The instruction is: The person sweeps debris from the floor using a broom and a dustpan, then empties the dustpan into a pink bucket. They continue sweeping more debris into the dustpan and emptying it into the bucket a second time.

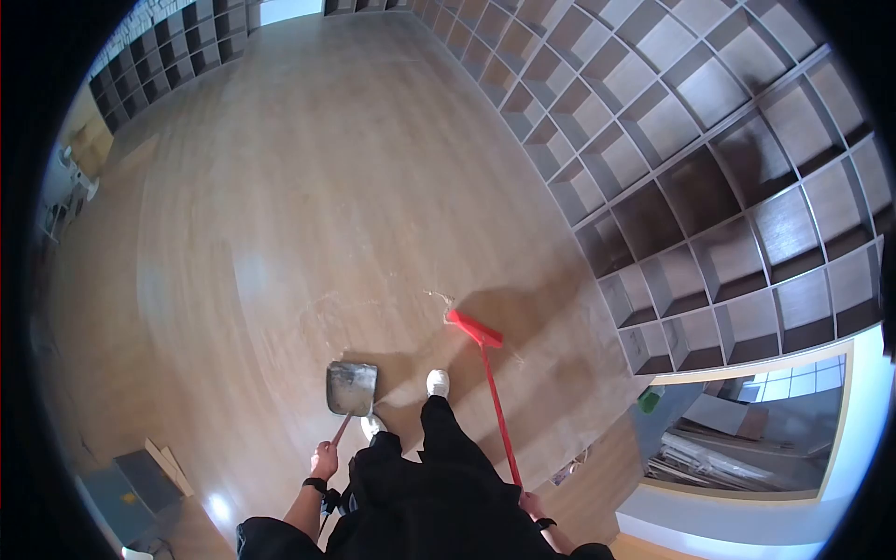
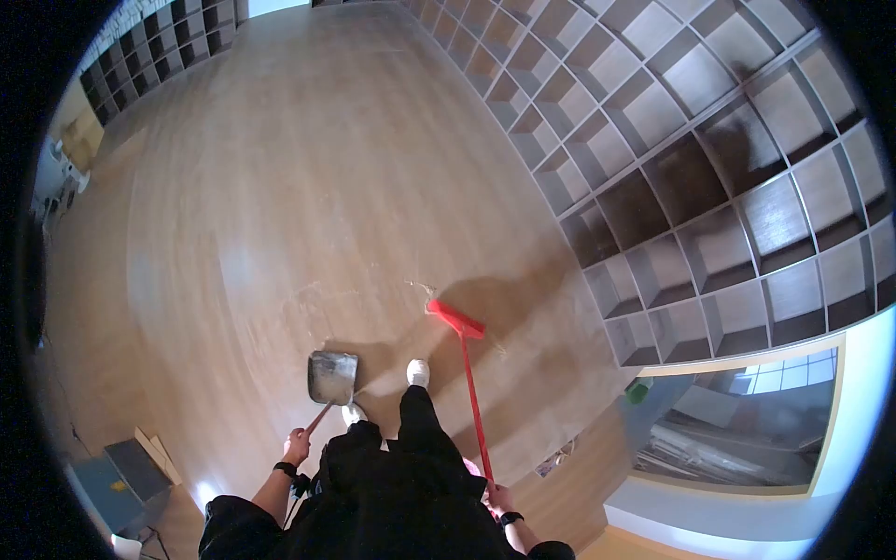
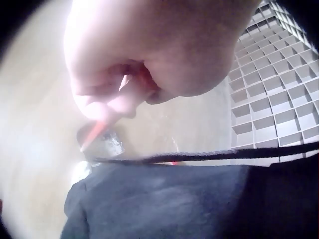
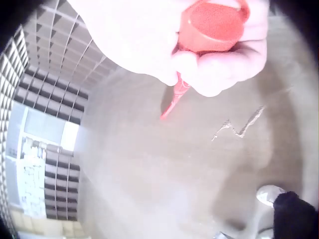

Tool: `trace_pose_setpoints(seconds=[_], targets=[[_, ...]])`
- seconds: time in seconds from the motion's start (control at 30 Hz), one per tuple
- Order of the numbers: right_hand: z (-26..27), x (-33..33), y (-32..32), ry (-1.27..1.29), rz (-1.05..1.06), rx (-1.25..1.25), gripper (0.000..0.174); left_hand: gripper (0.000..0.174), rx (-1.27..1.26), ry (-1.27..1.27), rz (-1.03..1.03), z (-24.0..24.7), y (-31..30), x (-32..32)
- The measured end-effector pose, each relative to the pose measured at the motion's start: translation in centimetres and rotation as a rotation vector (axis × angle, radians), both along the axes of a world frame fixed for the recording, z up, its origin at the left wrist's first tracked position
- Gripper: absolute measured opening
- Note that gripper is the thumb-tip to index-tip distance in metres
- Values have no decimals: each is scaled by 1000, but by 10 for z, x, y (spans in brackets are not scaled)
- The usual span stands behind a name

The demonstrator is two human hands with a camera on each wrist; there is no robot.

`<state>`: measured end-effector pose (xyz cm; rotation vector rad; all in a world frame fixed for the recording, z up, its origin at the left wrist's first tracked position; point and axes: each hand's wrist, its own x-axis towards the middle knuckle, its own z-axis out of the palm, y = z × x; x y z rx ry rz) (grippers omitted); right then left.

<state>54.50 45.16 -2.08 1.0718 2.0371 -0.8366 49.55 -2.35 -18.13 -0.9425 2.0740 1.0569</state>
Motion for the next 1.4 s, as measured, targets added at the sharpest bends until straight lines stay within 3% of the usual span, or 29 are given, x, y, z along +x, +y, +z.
trace_pose_setpoints(seconds=[0.03,0.1,0.23,0.4,0.53,0.77,0.8,0.87,1.0,1.07,1.1,1.17,1.23,1.4], targets=[[-3,-5,-1,2,6,5,46,41,19,-4,38,-15,-5,8],[-5,-8,1,49,-205,-114,46,41,-9,35,22,-22,-7,23],[-18,-47,3,136,-229,-159,45,42,35,100,147,-22,-11,35],[-63,-158,11,199,-257,-295,44,42,80,23,261,-14,-15,34],[-91,-274,3,186,-237,-293,42,42,36,96,316,-36,-22,50],[-121,-427,-44,150,-149,-293,41,38,-32,81,535,26,-9,65],[-134,-441,-50,160,-144,-321,42,38,-6,24,588,64,-3,48],[-153,-459,-60,157,-46,-334,41,39,-2,28,645,64,0,59],[-157,-451,-99,113,119,-123,47,41,9,35,787,71,10,63],[-167,-434,-97,20,238,-17,53,41,7,20,799,65,10,55],[-186,-421,-85,123,322,49,57,42,4,10,824,65,11,53],[-178,-393,-78,27,306,81,59,43,31,2,813,58,3,49],[-186,-353,-57,232,502,250,57,43,44,-10,831,49,-5,45],[-134,-272,-54,73,392,192,55,40,109,-6,754,35,-38,46]])
